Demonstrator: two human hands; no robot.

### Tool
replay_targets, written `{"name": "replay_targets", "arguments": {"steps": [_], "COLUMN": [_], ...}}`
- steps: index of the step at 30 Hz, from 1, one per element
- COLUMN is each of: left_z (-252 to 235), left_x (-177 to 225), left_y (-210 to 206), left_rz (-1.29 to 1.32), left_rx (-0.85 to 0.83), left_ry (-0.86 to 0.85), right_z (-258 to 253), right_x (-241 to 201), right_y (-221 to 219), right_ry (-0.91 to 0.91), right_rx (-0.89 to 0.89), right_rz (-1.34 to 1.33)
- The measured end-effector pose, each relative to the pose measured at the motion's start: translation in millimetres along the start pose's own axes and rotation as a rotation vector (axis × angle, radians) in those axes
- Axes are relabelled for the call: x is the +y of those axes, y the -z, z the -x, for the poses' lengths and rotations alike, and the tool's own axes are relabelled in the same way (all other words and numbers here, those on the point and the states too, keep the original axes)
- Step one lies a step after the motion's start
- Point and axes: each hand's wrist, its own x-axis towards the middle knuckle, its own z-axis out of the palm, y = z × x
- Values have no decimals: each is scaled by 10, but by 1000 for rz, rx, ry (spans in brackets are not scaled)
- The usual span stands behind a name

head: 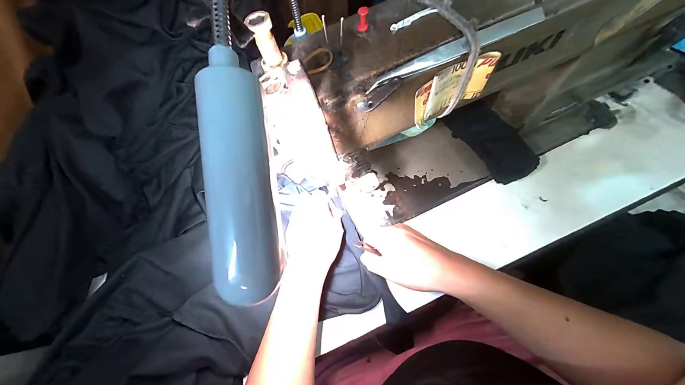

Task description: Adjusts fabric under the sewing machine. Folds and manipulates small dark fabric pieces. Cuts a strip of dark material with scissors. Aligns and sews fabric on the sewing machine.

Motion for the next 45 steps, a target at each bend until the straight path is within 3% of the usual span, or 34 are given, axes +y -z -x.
{"name": "replay_targets", "arguments": {"steps": [4,8,12,21,23,28,33,36,38,40,42,45], "left_z": [-73,-83,-85,-46,32,184,119,22,38,16,3,-49], "left_x": [4,9,8,-9,-39,-275,-244,-318,-193,-93,-151,-272], "left_y": [66,74,76,-1,-110,-394,-353,-361,-158,-37,-103,-278], "left_rz": [-5,-14,12,32,3,-88,-96,-149,-179,-163,-147,-128], "left_rx": [-86,-80,-84,5,107,431,454,413,111,-26,59,362], "left_ry": [69,76,83,86,22,-389,-384,-317,-92,28,-25,-242], "right_z": [0,13,13,-161,-159,-142,-206,-233,-231,-227,-224,-226], "right_x": [-9,-76,-89,117,115,42,102,52,18,15,28,32], "right_y": [3,-49,-9,164,177,176,170,178,180,166,152,148], "right_ry": [12,0,-10,210,213,172,159,45,7,-4,4,-10], "right_rx": [-36,-108,-86,-193,-190,-204,-121,-112,-114,-97,-75,-64], "right_rz": [33,297,396,479,492,539,463,427,420,411,410,408]}}
